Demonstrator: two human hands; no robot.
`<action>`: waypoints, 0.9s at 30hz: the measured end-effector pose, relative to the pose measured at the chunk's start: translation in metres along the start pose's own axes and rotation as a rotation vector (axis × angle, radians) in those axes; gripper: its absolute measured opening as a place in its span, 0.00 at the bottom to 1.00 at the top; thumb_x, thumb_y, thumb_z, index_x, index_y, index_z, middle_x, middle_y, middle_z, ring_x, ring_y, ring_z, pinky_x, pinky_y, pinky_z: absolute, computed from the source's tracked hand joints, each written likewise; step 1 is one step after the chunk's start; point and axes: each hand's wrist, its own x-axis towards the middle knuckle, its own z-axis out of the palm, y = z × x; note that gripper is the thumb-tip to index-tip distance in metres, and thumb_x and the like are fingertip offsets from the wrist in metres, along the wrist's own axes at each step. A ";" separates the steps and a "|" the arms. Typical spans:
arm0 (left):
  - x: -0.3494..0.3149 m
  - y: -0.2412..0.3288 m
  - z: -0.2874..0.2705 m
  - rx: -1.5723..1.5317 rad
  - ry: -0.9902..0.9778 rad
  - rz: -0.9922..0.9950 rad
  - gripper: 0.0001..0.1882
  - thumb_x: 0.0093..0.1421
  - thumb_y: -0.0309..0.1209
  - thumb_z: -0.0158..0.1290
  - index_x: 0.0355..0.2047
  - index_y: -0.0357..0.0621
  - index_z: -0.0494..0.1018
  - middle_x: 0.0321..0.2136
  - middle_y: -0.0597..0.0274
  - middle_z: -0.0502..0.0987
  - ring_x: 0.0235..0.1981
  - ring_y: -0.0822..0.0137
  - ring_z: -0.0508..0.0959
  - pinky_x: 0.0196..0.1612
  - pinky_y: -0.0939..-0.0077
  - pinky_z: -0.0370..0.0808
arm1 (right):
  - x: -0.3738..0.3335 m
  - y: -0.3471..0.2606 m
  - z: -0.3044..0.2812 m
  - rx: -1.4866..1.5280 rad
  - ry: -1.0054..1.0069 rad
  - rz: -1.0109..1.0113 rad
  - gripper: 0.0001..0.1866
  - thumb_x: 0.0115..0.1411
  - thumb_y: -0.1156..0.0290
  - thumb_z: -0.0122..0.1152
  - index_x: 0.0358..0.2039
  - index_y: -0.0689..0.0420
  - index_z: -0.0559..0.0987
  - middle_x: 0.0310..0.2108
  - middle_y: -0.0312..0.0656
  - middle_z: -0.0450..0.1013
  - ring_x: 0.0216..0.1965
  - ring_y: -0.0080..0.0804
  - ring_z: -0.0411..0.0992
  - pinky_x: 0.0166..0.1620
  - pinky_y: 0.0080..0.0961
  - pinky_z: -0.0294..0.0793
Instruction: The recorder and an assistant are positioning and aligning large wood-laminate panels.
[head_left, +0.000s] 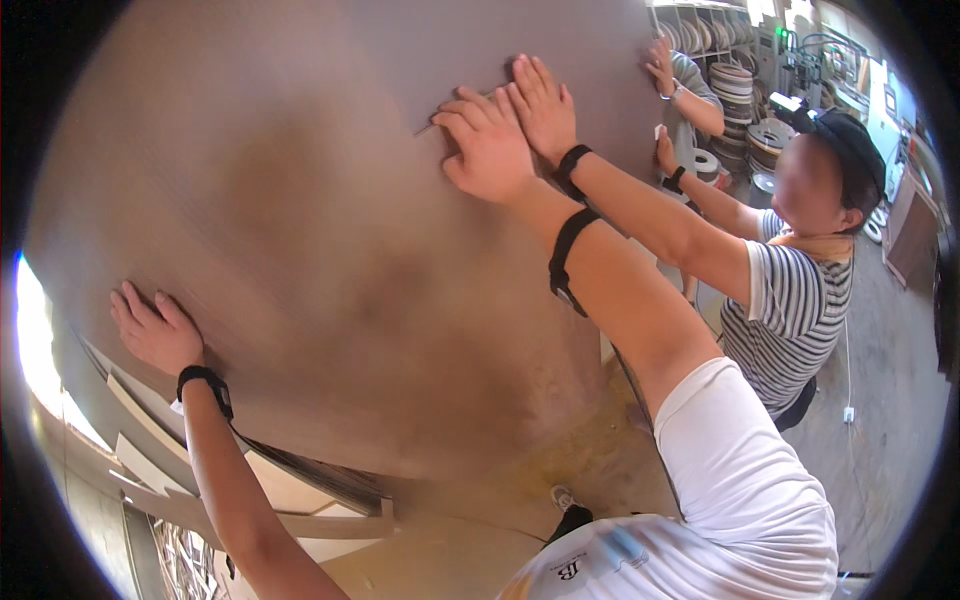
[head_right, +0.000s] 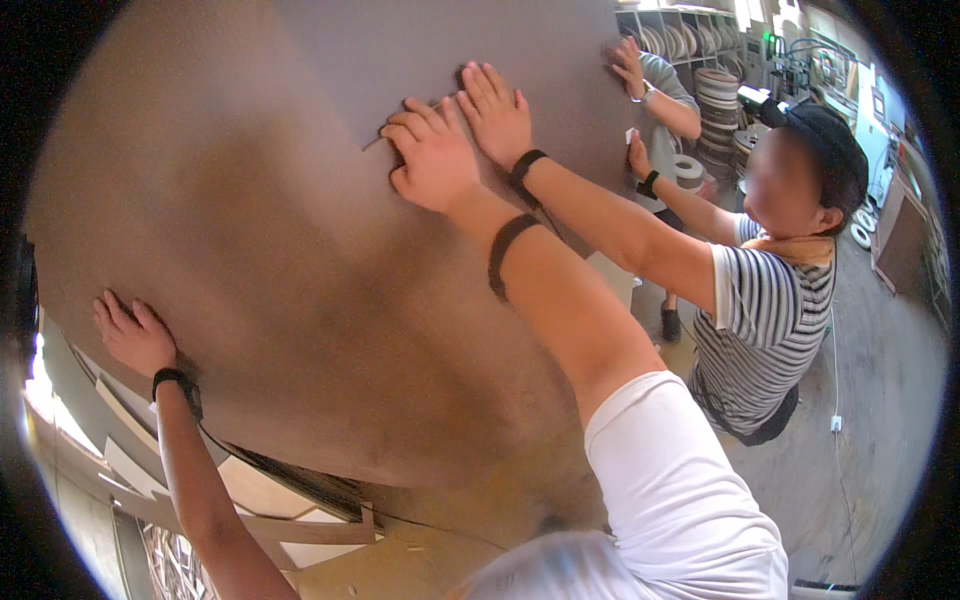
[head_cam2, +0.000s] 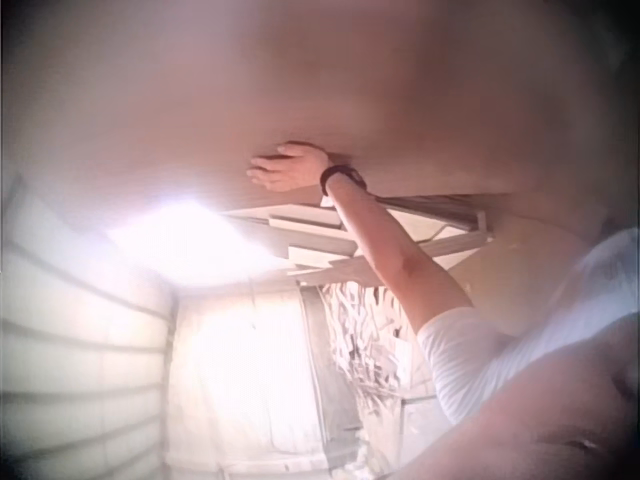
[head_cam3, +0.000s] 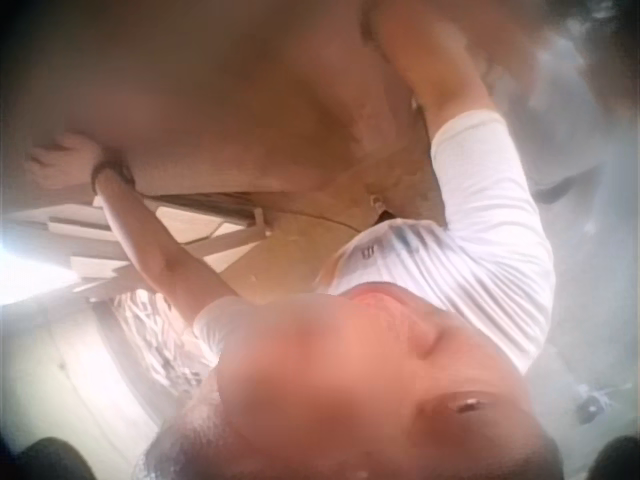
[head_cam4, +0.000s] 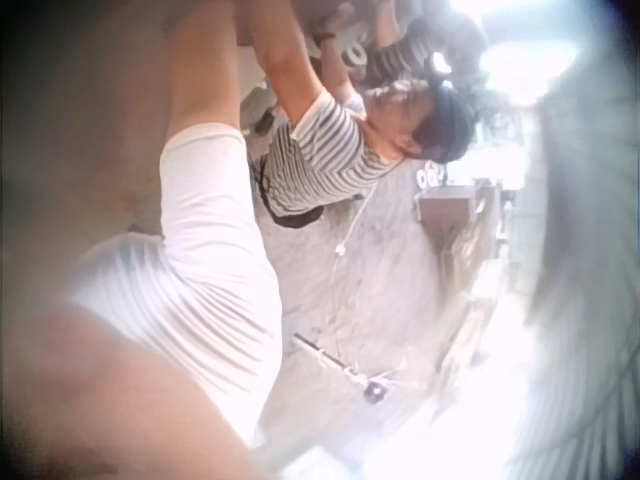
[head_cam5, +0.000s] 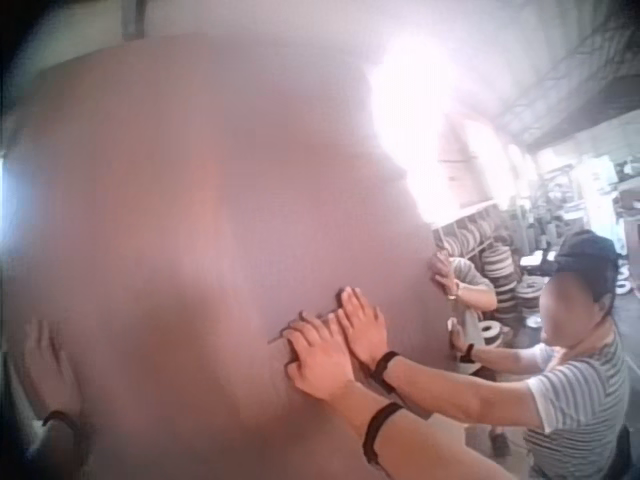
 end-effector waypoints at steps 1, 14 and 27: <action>-0.001 -0.001 0.000 0.001 0.002 0.000 0.32 0.78 0.45 0.47 0.78 0.51 0.65 0.78 0.49 0.64 0.77 0.43 0.64 0.78 0.46 0.59 | 0.000 0.000 0.000 0.033 -0.015 0.005 0.27 0.52 0.68 0.67 0.56 0.53 0.82 0.60 0.40 0.77 0.72 0.46 0.68 0.78 0.64 0.56; 0.004 0.004 0.000 0.023 0.034 0.015 0.31 0.77 0.46 0.48 0.76 0.50 0.68 0.76 0.49 0.67 0.75 0.42 0.67 0.75 0.45 0.64 | -0.003 0.002 0.001 0.126 0.009 0.033 0.28 0.52 0.68 0.66 0.56 0.55 0.82 0.55 0.46 0.77 0.62 0.50 0.74 0.76 0.58 0.64; -0.001 -0.025 0.015 0.078 0.021 0.066 0.29 0.77 0.46 0.50 0.74 0.50 0.72 0.73 0.46 0.71 0.73 0.42 0.70 0.74 0.46 0.68 | -0.009 0.001 0.012 0.178 0.111 0.057 0.29 0.47 0.75 0.65 0.54 0.53 0.82 0.55 0.44 0.78 0.61 0.52 0.75 0.74 0.63 0.67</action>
